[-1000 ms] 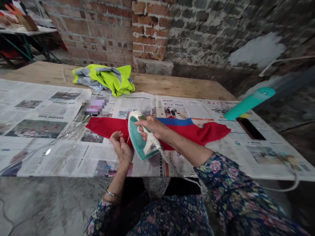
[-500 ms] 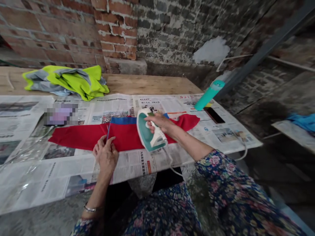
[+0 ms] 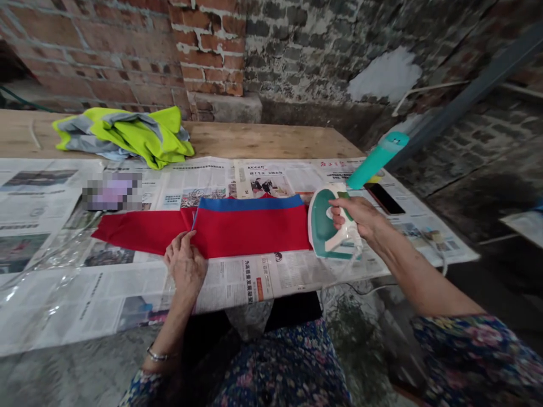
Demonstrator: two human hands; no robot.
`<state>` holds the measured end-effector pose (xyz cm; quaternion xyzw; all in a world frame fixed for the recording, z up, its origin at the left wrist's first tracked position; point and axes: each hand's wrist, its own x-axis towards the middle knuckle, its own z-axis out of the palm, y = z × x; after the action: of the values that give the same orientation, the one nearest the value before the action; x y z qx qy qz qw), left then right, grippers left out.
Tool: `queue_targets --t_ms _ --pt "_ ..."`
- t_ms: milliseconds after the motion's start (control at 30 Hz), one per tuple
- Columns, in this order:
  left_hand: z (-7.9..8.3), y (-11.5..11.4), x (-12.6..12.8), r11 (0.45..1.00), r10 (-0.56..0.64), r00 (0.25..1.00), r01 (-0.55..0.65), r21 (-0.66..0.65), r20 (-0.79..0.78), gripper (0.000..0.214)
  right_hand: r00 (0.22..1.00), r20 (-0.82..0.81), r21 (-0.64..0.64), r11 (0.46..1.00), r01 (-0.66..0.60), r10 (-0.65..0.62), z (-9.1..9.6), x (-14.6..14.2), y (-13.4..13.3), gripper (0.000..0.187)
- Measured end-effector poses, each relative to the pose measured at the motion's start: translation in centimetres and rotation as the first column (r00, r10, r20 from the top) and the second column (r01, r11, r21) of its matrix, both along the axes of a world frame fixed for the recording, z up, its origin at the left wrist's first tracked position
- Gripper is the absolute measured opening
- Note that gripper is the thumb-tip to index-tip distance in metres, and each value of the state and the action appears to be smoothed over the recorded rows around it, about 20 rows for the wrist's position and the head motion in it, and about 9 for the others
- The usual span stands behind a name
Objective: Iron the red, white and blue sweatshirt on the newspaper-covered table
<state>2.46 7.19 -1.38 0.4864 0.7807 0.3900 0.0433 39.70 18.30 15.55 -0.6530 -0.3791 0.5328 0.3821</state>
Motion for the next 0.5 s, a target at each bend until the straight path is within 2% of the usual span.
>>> queue_targets --t_ms 100,200,367,433,500 --pt "-0.2 0.2 -0.2 0.999 0.037 0.999 -0.038 0.029 0.024 0.037 0.995 -0.016 0.010 0.995 -0.103 0.103 0.1 -2.9 -1.4 0.036" --pt "-0.6 0.4 -0.3 0.996 0.070 0.997 -0.072 0.057 0.039 0.031 0.965 -0.056 -0.010 0.966 -0.257 0.256 0.0 -7.7 -2.6 0.025" --pt "-0.4 0.7 0.1 0.990 0.138 0.989 -0.139 0.010 0.058 0.031 0.815 -0.141 -0.011 0.822 -0.569 0.562 -1.4 -16.9 -3.8 0.034" --pt "-0.1 0.5 0.4 0.990 0.141 0.989 -0.140 -0.029 0.051 0.033 0.748 -0.166 -0.003 0.758 -0.652 0.643 -2.0 -19.9 -3.8 0.041" --pt "0.2 0.3 0.6 0.992 0.117 0.992 -0.114 -0.059 0.040 0.034 0.708 -0.180 -0.007 0.719 -0.695 0.683 -2.3 -22.0 -3.4 0.045"
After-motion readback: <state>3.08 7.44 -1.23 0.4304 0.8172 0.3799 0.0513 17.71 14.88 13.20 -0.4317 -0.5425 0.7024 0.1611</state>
